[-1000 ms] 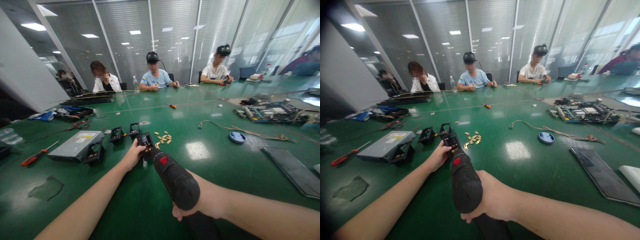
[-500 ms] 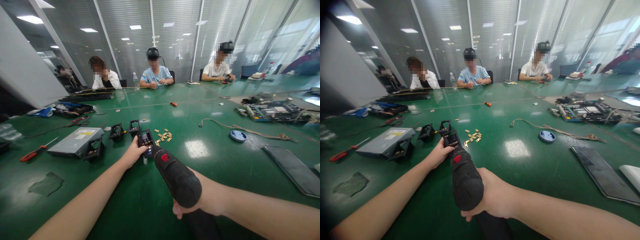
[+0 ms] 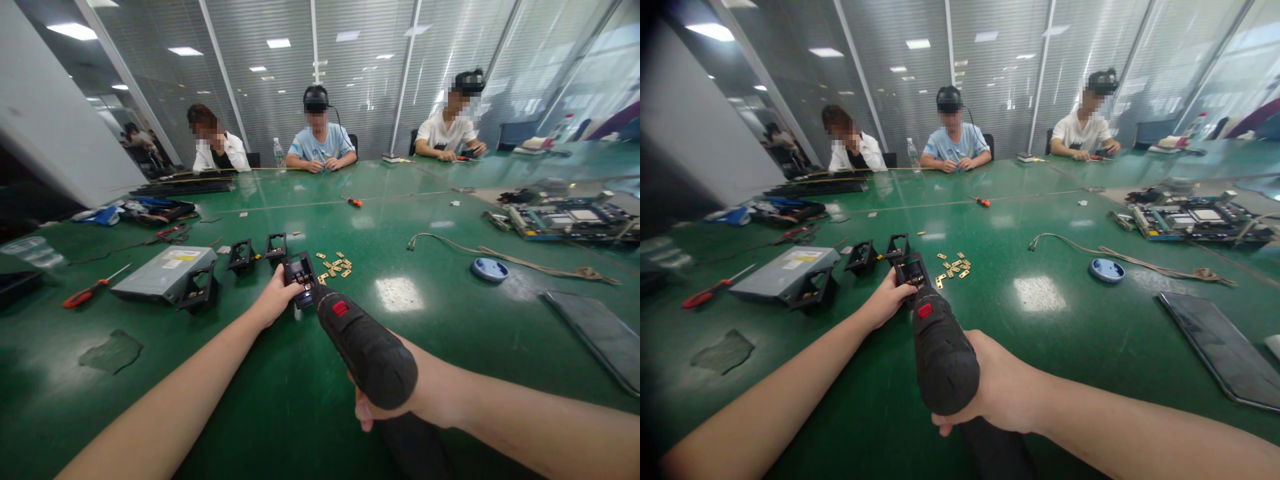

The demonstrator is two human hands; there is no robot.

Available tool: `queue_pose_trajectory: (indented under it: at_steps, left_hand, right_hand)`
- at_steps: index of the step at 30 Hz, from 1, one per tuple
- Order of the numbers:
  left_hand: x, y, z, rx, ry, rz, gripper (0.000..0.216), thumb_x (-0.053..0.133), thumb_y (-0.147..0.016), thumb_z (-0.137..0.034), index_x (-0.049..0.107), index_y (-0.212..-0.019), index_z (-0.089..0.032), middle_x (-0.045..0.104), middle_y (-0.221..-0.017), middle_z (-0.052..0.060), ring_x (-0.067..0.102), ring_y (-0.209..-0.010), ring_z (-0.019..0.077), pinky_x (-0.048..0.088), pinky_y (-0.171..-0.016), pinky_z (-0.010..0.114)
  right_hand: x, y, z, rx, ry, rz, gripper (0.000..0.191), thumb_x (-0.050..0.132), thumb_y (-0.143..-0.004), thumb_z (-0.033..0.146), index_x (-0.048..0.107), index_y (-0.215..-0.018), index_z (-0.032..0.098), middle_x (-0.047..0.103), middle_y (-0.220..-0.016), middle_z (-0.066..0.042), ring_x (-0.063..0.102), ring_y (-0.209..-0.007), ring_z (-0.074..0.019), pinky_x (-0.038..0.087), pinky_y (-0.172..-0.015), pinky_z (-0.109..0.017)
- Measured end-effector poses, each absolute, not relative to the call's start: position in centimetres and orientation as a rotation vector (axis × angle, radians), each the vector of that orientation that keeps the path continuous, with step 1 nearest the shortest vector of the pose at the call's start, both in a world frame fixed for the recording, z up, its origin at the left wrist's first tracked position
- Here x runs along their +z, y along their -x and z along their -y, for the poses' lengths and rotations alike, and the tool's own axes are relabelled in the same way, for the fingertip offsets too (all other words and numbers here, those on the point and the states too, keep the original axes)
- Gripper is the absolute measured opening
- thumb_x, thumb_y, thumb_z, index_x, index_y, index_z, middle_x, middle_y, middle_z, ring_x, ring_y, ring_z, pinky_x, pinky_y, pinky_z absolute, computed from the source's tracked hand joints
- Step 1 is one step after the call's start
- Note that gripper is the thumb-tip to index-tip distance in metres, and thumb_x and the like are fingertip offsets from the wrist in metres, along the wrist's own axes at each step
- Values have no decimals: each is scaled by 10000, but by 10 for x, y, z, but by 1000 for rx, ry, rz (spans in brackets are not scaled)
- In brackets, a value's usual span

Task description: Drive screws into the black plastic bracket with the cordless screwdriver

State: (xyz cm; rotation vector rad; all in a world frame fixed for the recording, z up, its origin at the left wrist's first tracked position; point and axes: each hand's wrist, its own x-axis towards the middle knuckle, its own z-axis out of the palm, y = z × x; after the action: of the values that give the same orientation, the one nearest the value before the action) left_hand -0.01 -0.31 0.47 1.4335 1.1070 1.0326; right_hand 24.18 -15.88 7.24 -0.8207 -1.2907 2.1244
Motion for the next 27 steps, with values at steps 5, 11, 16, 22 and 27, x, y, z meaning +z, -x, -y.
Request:
queue_pose_trajectory:
  at_steps: [5, 11, 16, 22, 27]
  left_hand:
    - [5, 1, 3, 1032, -1466, -1127, 537, 721, -676, -265, 516, -1170, -217, 657, -1112, 34, 646, -1047, 223, 503, -993, 422]
    - [4, 0, 2, 1028, -1460, -1116, 544, 728, -675, -259, 505, -1168, -206, 649, -1094, 27, 630, -1035, 211, 480, -1009, 419]
    - [6, -1, 2, 1026, -1461, -1122, 548, 725, -660, -268, 505, -1158, -208, 648, -1104, 29, 628, -1033, 212, 483, -1002, 419]
    - [4, -1, 1, 1030, -1467, -1109, 587, 722, -666, -273, 491, -1202, -211, 648, -1136, 39, 631, -1051, 219, 489, -1004, 420]
    - [5, -1, 2, 1037, -1446, -1108, 594, 727, -662, -255, 498, -1208, -207, 645, -1127, 41, 630, -1043, 219, 485, -1009, 431]
  right_hand:
    - [72, -243, 159, 2116, 777, 1306, 317, 878, -597, 131, 618, -778, 137, 704, -685, -4, 675, -627, -141, 539, -622, -263]
    - [72, -245, 160, 2110, 760, 1321, 300, 892, -611, 129, 639, -773, 127, 711, -684, -6, 676, -632, -132, 546, -633, -254]
    - [67, -246, 160, 2093, 769, 1341, 273, 869, -625, 110, 647, -782, 131, 722, -698, -6, 694, -655, -143, 563, -654, -264]
    - [70, -245, 160, 2078, 773, 1358, 267, 871, -638, 140, 643, -778, 134, 712, -696, -6, 690, -651, -151, 562, -653, -275]
    - [72, -246, 160, 2083, 763, 1357, 276, 872, -640, 128, 642, -792, 128, 711, -695, -10, 693, -647, -152, 557, -641, -271]
